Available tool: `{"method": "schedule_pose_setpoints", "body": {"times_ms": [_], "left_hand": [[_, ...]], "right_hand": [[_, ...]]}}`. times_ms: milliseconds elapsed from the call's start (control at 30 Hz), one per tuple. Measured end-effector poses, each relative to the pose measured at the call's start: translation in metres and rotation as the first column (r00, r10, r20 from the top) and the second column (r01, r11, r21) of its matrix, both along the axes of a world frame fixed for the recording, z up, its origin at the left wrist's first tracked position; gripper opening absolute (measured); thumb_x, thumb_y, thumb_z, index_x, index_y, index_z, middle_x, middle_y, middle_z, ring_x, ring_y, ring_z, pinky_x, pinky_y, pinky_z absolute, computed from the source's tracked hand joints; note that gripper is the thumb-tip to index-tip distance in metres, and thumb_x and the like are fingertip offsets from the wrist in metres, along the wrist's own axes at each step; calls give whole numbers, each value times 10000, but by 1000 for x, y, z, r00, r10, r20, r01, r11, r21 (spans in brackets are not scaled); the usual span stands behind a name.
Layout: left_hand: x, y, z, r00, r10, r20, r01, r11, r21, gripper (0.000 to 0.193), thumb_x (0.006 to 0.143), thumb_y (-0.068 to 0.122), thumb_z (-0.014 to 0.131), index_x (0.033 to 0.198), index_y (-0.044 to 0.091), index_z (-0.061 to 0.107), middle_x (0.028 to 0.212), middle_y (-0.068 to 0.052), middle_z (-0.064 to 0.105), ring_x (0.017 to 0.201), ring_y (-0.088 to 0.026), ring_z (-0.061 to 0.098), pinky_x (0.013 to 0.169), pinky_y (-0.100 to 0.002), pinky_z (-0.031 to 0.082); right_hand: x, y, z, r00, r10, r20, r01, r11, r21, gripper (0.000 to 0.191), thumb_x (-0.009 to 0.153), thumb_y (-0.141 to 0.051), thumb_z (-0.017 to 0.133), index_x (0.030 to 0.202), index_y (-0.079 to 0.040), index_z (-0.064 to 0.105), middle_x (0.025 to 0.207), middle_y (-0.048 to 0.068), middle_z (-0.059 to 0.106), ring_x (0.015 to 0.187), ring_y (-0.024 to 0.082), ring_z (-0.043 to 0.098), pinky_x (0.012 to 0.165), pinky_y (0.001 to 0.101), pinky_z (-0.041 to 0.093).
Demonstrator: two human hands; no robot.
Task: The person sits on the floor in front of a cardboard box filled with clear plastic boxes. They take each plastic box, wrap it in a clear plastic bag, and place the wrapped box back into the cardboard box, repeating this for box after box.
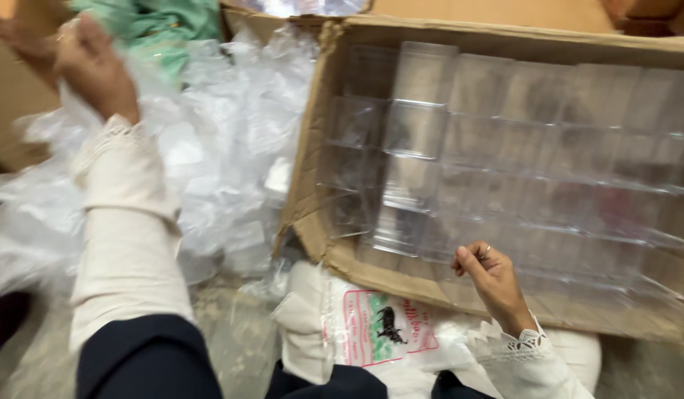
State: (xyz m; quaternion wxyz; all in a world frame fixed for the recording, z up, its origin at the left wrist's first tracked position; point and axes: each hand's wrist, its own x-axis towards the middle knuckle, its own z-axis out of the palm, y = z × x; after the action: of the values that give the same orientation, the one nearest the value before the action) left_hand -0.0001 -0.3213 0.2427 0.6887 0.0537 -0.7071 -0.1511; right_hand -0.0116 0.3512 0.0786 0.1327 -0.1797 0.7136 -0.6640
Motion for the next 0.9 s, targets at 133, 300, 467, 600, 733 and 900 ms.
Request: {"method": "schedule_pose_setpoints", "body": {"times_ms": [133, 300, 467, 600, 733, 900], "left_hand": [[10, 17, -61, 916, 10, 401, -103, 972, 212, 375, 1159, 225, 610, 850, 18, 650, 714, -84, 669, 676, -230, 680, 701, -364, 521], [11, 70, -96, 788, -103, 607, -160, 917, 364, 379, 1110, 317, 648, 847, 51, 705, 711, -74, 702, 650, -220, 685, 669, -373, 509], [11, 66, -83, 747, -125, 653, -230, 873, 429, 408, 1130, 322, 613, 862, 36, 723, 731, -107, 700, 672, -234, 688, 693, -389, 526], [3, 45, -84, 695, -65, 716, -224, 927, 302, 420, 1164, 265, 561, 875, 4, 718, 798, -156, 719, 734, -324, 695, 737, -446, 534], [-17, 38, -90, 682, -66, 728, -241, 920, 310, 315, 1066, 242, 641, 917, -30, 693, 883, -212, 723, 796, -363, 708, 787, -460, 560], [-28, 59, -99, 657, 279, 700, -494, 861, 120, 357, 781, 178, 831, 1071, 6, 715, 1047, -260, 650, 940, -454, 641, 797, -540, 499]], "right_hand": [[-38, 17, 4, 981, -159, -112, 188, 924, 332, 268, 1018, -211, 701, 862, 5, 679, 749, 89, 577, 672, 145, 478, 589, 344, 393], [-124, -41, 50, 639, -40, -769, 336, 913, 232, 297, 926, -220, 785, 1057, 26, 682, 967, 170, 676, 873, 296, 673, 776, 400, 542], [-225, -142, 114, 203, 143, -969, 530, 816, 231, 741, 865, -366, 855, 1429, -21, 519, 1461, 236, 498, 1351, 420, 498, 1132, 502, 426], [-258, -173, 147, 450, 432, -782, 545, 561, 623, 1173, 639, -594, 916, 1482, 26, 386, 1409, 259, 458, 1340, 422, 420, 1092, 685, 279], [-262, -179, 163, 563, 508, -652, 504, 414, 758, 1386, 504, -680, 951, 1502, 45, 321, 1386, 290, 431, 1319, 458, 380, 1056, 736, 208], [-250, -178, 153, 296, 410, -863, 661, 564, 495, 1175, 500, -560, 982, 1382, 16, 463, 1379, 257, 479, 1343, 443, 422, 1117, 663, 216]]}}
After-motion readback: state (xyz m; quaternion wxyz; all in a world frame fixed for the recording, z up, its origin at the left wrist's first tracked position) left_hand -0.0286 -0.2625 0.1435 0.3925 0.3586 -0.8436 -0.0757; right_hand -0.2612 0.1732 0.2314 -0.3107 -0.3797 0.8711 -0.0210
